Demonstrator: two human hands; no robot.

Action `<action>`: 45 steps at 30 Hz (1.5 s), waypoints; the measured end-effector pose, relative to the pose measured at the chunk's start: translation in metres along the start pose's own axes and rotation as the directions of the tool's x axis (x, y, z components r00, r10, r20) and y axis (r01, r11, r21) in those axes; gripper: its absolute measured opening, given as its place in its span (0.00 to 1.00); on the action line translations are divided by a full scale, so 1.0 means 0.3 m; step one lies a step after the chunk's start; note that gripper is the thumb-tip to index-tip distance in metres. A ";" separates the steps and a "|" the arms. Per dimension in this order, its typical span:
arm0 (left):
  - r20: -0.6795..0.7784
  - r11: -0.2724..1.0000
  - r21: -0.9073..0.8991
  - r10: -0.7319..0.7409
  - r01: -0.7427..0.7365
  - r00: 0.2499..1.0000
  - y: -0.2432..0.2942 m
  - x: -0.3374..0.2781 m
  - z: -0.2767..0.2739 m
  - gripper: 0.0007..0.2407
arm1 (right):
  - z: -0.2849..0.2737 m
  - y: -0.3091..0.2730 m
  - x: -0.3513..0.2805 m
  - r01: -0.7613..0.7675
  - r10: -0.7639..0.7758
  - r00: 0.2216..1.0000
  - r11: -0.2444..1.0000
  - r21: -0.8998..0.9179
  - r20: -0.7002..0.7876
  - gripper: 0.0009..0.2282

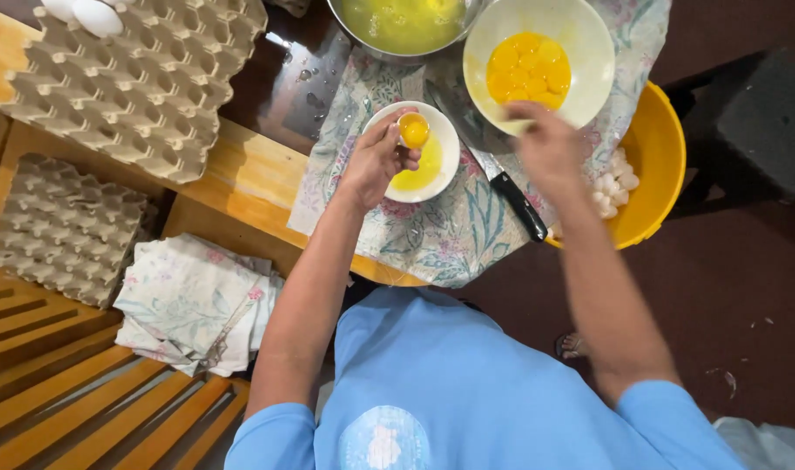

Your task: Cracking eggs and separating the yolks from the whites into different bowls by hand.

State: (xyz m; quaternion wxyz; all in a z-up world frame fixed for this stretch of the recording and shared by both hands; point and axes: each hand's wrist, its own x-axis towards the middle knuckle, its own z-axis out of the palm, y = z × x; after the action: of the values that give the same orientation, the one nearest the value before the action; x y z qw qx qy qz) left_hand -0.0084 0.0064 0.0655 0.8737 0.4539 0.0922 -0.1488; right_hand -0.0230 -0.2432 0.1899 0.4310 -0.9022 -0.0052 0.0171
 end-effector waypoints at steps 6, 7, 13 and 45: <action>0.015 1.000 0.002 0.009 -0.009 1.000 0.013 0.001 -0.004 0.17 | 0.353 0.139 0.193 -0.353 0.024 0.864 0.740 0.572 0.503 0.42; 0.007 1.000 -0.001 0.014 -0.014 1.000 0.008 0.004 -0.016 0.17 | 0.373 0.151 0.204 -0.354 0.019 0.860 0.742 0.569 0.510 0.42; -0.030 0.999 0.035 0.031 -0.030 0.999 -0.006 -0.009 -0.071 0.17 | 0.396 0.136 0.222 -0.422 0.015 0.787 0.743 0.520 0.617 0.40; -0.041 0.997 0.001 -0.072 0.072 0.997 0.087 -0.060 -0.050 0.14 | 0.356 -0.009 0.165 -0.536 0.138 0.710 0.742 0.402 0.691 0.33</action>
State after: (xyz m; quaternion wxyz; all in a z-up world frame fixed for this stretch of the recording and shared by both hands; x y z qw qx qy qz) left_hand -0.0167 0.0361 0.0823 0.8651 0.4544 0.1262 -0.1711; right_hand 0.0227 -0.1575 0.1236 0.6446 -0.6531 0.0331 0.3961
